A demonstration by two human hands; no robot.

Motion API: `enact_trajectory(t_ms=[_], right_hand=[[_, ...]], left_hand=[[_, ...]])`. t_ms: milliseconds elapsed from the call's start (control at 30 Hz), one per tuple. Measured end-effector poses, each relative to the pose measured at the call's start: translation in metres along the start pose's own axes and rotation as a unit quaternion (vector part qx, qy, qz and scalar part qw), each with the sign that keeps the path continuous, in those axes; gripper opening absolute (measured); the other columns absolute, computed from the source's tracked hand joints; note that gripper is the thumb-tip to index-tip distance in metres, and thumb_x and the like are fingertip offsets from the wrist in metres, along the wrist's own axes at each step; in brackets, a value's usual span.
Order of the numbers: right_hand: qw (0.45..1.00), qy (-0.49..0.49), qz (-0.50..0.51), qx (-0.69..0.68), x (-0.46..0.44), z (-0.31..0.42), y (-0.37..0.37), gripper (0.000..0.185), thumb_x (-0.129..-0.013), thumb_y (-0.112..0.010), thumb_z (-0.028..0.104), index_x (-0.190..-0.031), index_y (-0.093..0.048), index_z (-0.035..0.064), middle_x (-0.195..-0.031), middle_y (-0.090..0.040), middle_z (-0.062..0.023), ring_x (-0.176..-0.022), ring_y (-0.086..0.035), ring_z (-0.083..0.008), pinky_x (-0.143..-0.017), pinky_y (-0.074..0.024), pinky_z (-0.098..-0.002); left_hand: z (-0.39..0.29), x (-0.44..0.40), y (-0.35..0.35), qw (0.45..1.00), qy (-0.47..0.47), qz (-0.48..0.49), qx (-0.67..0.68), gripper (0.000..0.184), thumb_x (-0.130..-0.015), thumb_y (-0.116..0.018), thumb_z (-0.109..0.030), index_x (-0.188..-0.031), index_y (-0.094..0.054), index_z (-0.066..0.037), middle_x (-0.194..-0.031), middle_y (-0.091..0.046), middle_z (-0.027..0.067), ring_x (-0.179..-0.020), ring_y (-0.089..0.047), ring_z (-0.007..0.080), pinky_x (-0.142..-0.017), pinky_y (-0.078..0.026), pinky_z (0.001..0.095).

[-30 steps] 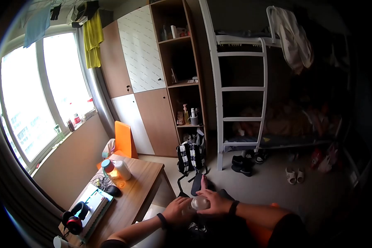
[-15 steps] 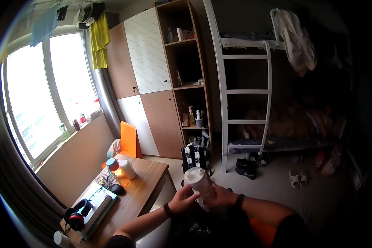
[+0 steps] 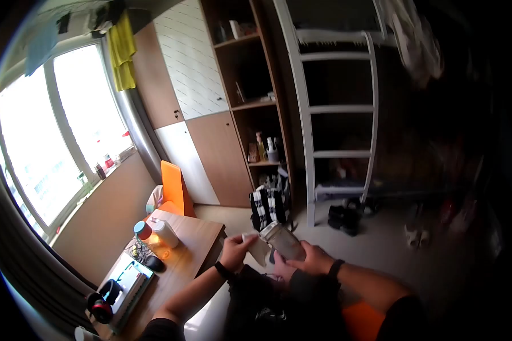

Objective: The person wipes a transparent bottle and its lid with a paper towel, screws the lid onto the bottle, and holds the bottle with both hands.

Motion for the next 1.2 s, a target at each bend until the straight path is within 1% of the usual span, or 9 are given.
enact_trajectory(t_ms=[133,233,267,367,600,800,933,1033,1200], right_hand=[[0.999,0.028,0.007,0.043,0.006,0.000,0.006,0.087,-0.083,-0.089,0.058,-0.145,-0.060,0.0043,-0.124,-0.076,-0.0235,-0.114,-0.075,-0.0368,-0.099,-0.0584,-0.0419],[0.993,0.013,0.048,-0.103,0.001,-0.014,-0.007,0.084,-0.084,-0.092,0.049,-0.148,-0.060,0.0057,-0.127,-0.076,-0.0163,-0.115,-0.074,-0.0270,-0.100,-0.0573,-0.0378],[0.980,-0.007,0.080,-0.181,0.001,-0.014,-0.018,0.083,-0.085,-0.093,0.047,-0.149,-0.059,0.0063,-0.128,-0.075,-0.0139,-0.115,-0.073,-0.0238,-0.100,-0.0568,-0.0364],[0.940,-0.069,0.134,-0.305,0.000,-0.028,-0.048,0.079,-0.089,-0.092,0.034,-0.152,-0.056,0.0039,-0.134,-0.070,-0.0075,-0.120,-0.066,-0.0167,-0.103,-0.0545,-0.0332],[0.960,-0.038,0.146,-0.237,0.001,-0.012,-0.043,0.072,-0.090,-0.092,0.032,-0.148,-0.060,0.0035,-0.136,-0.071,-0.0062,-0.123,-0.065,-0.0156,-0.108,-0.0524,-0.0332],[0.949,-0.029,0.119,-0.289,-0.001,-0.015,-0.073,0.066,-0.095,-0.088,0.026,-0.150,-0.059,0.0032,-0.139,-0.069,-0.0097,-0.125,-0.065,-0.0174,-0.109,-0.0515,-0.0334],[0.978,0.008,0.095,-0.187,0.008,0.004,-0.063,0.071,-0.093,-0.089,0.035,-0.150,-0.059,0.0047,-0.139,-0.071,-0.0131,-0.124,-0.069,-0.0223,-0.107,-0.0545,-0.0380],[0.998,0.050,0.029,-0.021,0.019,0.031,-0.040,0.079,-0.086,-0.092,0.042,-0.149,-0.059,0.0058,-0.133,-0.073,-0.0159,-0.119,-0.072,-0.0276,-0.105,-0.0566,-0.0410],[0.987,0.131,-0.077,0.060,0.018,0.041,-0.022,0.081,-0.078,-0.095,0.044,-0.143,-0.063,0.0064,-0.123,-0.074,-0.0180,-0.109,-0.074,-0.0339,-0.096,-0.0606,-0.0448]], left_hand=[[0.000,-0.011,0.026,0.990,-0.050,-0.074,-0.112,0.024,-0.107,-0.074,-0.023,-0.094,-0.077,-0.003,-0.078,-0.068,-0.0059,-0.068,-0.057,0.0052,-0.059,-0.044,0.0261],[0.004,-0.005,0.020,0.972,-0.149,-0.001,-0.182,0.019,-0.107,-0.070,-0.013,-0.114,-0.076,0.003,-0.103,-0.075,0.0044,-0.083,-0.067,0.0104,-0.074,-0.055,0.0260],[0.008,-0.001,0.019,0.967,-0.132,0.033,-0.214,0.018,-0.105,-0.069,-0.008,-0.117,-0.077,0.002,-0.120,-0.074,0.0111,-0.101,-0.071,0.0172,-0.084,-0.057,0.0299],[0.028,0.004,0.021,0.968,-0.133,0.110,-0.184,0.030,-0.106,-0.061,-0.002,-0.134,-0.070,0.001,-0.126,-0.071,0.0120,-0.117,-0.067,0.0214,-0.102,-0.051,0.0326],[-0.006,0.021,0.030,0.964,-0.127,0.116,-0.204,0.038,-0.112,-0.052,-0.004,-0.149,-0.061,0.001,-0.136,-0.070,0.0168,-0.128,-0.066,0.0264,-0.113,-0.048,0.0358],[-0.004,0.047,-0.001,0.959,-0.157,0.150,-0.183,0.069,-0.107,-0.064,-0.008,-0.170,-0.034,-0.008,-0.168,-0.044,0.0216,-0.156,-0.044,0.0318,-0.126,-0.037,0.0414],[-0.030,0.063,-0.009,0.936,-0.213,0.140,-0.242,0.082,-0.101,-0.074,-0.015,-0.170,-0.032,-0.008,-0.169,-0.043,0.0217,-0.156,-0.043,0.0351,-0.127,-0.036,0.0424],[-0.031,0.058,-0.004,0.948,-0.161,0.195,-0.192,0.087,-0.098,-0.076,-0.016,-0.171,-0.030,-0.006,-0.171,-0.039,0.0226,-0.158,-0.040,0.0366,-0.128,-0.033,0.0440],[-0.031,0.057,-0.005,0.913,-0.292,0.162,-0.235,0.091,-0.093,-0.076,-0.008,-0.170,-0.028,0.001,-0.174,-0.033,0.0254,-0.163,-0.031,0.0398,-0.131,-0.027,0.0463]])
Point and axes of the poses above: each hand's wrist, its own x-axis away from the middle knuckle, its own y-axis out of the back of the hand, z = x × y, the point moved 4 cm from there along -x, towards the middle knuckle
